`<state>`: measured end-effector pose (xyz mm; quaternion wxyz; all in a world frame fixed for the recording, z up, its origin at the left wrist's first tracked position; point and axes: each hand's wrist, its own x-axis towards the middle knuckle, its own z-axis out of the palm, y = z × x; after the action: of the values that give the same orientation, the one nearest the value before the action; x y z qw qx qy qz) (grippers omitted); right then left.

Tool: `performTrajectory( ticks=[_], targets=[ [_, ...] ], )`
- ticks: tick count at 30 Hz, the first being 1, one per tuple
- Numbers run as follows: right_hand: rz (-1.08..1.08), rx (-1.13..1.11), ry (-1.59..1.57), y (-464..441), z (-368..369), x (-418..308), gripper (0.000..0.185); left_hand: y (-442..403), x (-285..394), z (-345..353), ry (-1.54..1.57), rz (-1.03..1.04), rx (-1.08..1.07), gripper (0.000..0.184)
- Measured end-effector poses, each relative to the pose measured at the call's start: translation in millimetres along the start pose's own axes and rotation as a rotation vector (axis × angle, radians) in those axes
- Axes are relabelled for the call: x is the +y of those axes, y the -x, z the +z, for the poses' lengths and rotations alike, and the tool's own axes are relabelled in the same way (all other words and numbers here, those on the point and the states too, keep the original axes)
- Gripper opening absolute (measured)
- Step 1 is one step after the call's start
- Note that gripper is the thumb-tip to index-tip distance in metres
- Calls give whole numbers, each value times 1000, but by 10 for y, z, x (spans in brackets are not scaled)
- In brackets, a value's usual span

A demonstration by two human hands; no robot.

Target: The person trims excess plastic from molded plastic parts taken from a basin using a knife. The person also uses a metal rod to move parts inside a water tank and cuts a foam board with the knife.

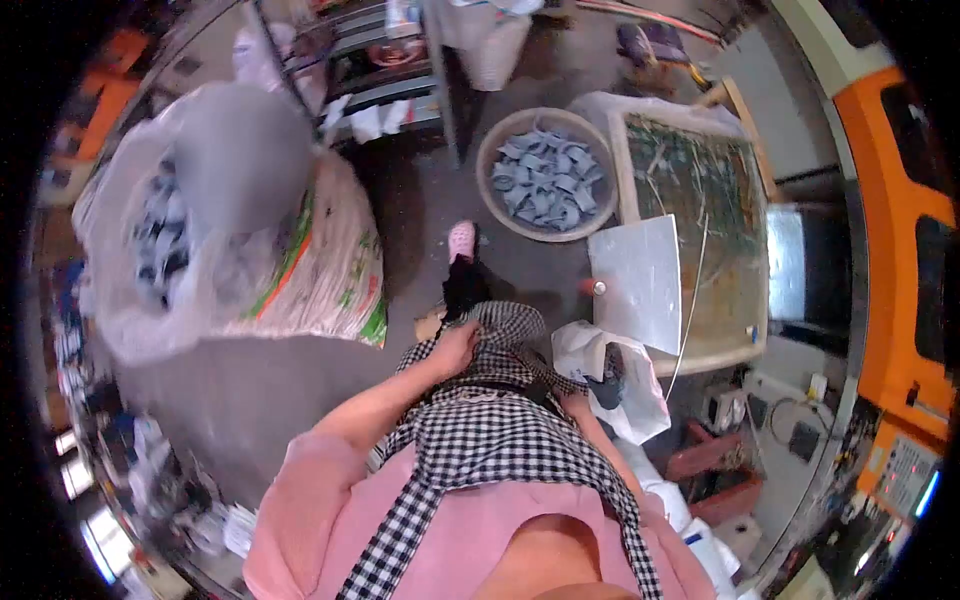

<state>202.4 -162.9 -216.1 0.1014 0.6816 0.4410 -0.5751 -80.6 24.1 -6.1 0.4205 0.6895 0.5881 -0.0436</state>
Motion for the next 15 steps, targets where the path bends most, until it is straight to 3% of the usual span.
performTrajectory(
  ticks=[1, 2, 3, 4, 6, 7, 13, 14, 15],
  targets=[
    [6, 140, -17, -205, -677, -241, 68, -594, 108, -58, 148, 56, 69, 22],
    [125, 184, -8, -25, -1148, -4, 73, -861, 569, -78, 141, 34, -61, 25],
    [216, 152, -45, 266, -1053, 74, 79, -892, 405, 161, 214, 46, -188, 27],
    [231, 207, -33, 189, -848, 132, 75, -1029, 426, -58, 191, 57, -339, 27],
    [326, 232, -102, 181, -1206, -874, 70, -1451, 271, -511, 21, 9, -677, 31],
    [388, 268, -146, 125, -1435, -1386, 65, -1641, 152, -765, 6, 41, -664, 31],
    [375, 254, -204, -1, -1530, -1963, 39, -2200, -73, -1344, -137, -10, -999, 36],
    [394, 249, -212, 68, -1517, -1973, 39, -2266, -223, -1276, -120, 245, -1093, 39],
    [217, 289, -181, 189, -1457, -1976, 35, -2327, -213, -1325, -114, 372, -1146, 40]
  ],
)
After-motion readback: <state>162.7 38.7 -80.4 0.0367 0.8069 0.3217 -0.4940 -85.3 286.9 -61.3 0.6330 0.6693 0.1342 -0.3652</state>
